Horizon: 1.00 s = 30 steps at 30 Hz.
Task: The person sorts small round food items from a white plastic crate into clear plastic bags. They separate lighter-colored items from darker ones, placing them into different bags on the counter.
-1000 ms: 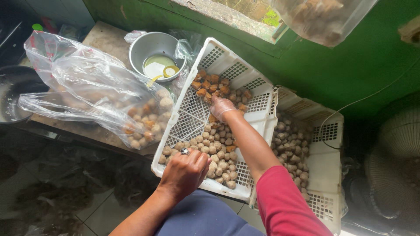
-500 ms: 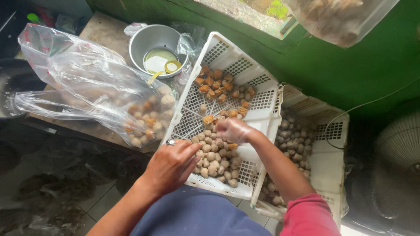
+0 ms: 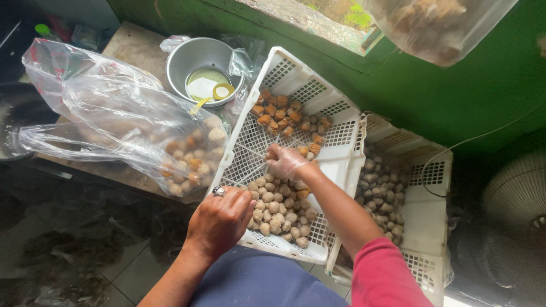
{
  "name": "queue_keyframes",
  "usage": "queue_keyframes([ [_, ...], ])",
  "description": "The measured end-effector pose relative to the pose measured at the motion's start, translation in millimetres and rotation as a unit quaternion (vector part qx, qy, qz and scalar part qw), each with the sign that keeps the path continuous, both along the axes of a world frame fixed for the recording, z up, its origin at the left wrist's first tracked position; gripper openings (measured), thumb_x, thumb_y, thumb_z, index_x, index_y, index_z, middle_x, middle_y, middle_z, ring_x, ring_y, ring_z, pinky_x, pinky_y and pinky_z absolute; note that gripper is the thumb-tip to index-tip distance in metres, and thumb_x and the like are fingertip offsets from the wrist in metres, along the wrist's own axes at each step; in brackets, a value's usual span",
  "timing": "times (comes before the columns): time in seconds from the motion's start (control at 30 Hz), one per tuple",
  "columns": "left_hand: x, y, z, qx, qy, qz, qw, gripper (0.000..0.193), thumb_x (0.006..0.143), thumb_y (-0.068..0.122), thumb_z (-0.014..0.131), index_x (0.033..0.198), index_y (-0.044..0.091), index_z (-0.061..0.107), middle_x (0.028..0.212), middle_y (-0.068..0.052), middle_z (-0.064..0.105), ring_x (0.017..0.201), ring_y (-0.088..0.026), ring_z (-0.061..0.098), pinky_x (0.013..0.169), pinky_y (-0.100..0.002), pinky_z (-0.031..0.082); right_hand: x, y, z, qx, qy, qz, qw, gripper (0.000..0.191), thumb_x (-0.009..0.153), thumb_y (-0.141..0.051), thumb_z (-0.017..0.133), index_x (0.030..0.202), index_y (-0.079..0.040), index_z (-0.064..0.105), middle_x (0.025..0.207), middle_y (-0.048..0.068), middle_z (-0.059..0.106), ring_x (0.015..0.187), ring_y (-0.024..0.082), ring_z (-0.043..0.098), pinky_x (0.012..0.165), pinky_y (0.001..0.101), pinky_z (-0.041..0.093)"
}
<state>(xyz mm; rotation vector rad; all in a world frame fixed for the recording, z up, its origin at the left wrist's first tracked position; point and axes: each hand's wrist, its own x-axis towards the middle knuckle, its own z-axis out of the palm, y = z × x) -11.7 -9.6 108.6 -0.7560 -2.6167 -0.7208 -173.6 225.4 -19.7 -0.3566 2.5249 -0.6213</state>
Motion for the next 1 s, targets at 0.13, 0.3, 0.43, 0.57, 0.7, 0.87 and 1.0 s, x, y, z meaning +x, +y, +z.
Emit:
queue_keyframes([
  [0.13,-0.3,-1.0,-1.3,0.011,0.037,0.003,0.999,0.013,0.091,0.019,0.067,0.09,0.006,0.066,0.083,-0.008,0.067,0.076,-0.026,0.068,0.066,-0.037,0.053,-41.9,47.9,13.4,-0.049,-0.17,-0.145,0.974,0.045,0.09,-0.032,0.069,0.131,-0.017,0.061,0.11,0.012,0.072,0.086,0.025,0.065,0.079,0.0463,0.057],
  [0.3,0.1,-1.0,-1.9,0.013,-0.009,0.0,1.0,0.014,0.092,0.018,0.068,0.085,0.007,0.064,0.08,-0.007,0.067,0.072,-0.024,0.068,0.063,-0.037,0.053,-66.3,94.9,13.7,-0.049,0.276,-0.218,0.935,0.045,0.088,-0.024,0.075,0.129,-0.008,0.062,0.119,0.02,0.066,0.097,0.032,0.068,0.088,0.0439,0.056],
  [0.43,-0.8,-0.8,-3.0,0.018,-0.012,0.006,1.0,0.014,0.092,0.019,0.069,0.087,0.007,0.066,0.08,-0.008,0.067,0.064,-0.024,0.065,0.061,-0.037,0.052,-48.2,91.8,-5.5,0.065,0.11,-0.101,0.987,0.039,0.086,-0.028,0.072,0.123,-0.013,0.069,0.12,0.016,0.071,0.11,0.03,0.07,0.099,0.04,0.055],
  [0.57,-0.6,-0.3,-4.1,0.018,-0.004,0.006,1.0,0.014,0.092,0.02,0.068,0.087,0.007,0.066,0.08,-0.008,0.066,0.064,-0.024,0.065,0.061,-0.036,0.051,-26.1,70.6,-19.1,0.199,0.134,0.073,0.968,0.045,0.081,-0.022,0.075,0.125,-0.015,0.068,0.12,0.017,0.07,0.113,0.039,0.064,0.097,0.0471,0.05],
  [0.7,0.6,0.9,-3.9,0.009,-0.009,0.01,1.0,0.014,0.092,0.02,0.068,0.087,0.007,0.066,0.079,-0.008,0.066,0.063,-0.023,0.065,0.061,-0.036,0.052,-30.5,62.6,-19.9,0.18,0.069,0.01,0.981,0.038,0.088,-0.022,0.07,0.127,-0.017,0.071,0.124,0.015,0.072,0.114,0.035,0.067,0.099,0.0437,0.053],
  [0.87,0.9,0.0,-2.2,0.018,0.008,0.01,1.0,0.014,0.092,0.019,0.068,0.087,0.007,0.066,0.078,-0.008,0.066,0.064,-0.024,0.066,0.062,-0.036,0.052,-65.1,76.1,-11.9,-0.114,-0.09,-0.213,0.966,0.05,0.084,-0.026,0.076,0.131,-0.016,0.062,0.121,0.01,0.069,0.108,0.029,0.068,0.088,0.0413,0.058],
  [1.0,1.8,-0.5,-1.5,0.014,0.004,0.01,1.0,0.014,0.092,0.019,0.069,0.085,0.007,0.065,0.078,-0.008,0.065,0.066,-0.025,0.066,0.062,-0.037,0.052,-77.6,84.1,-4.8,-0.195,0.228,-0.323,0.898,0.047,0.082,-0.021,0.079,0.124,-0.01,0.062,0.117,0.01,0.067,0.104,0.024,0.069,0.088,0.0385,0.058],
])
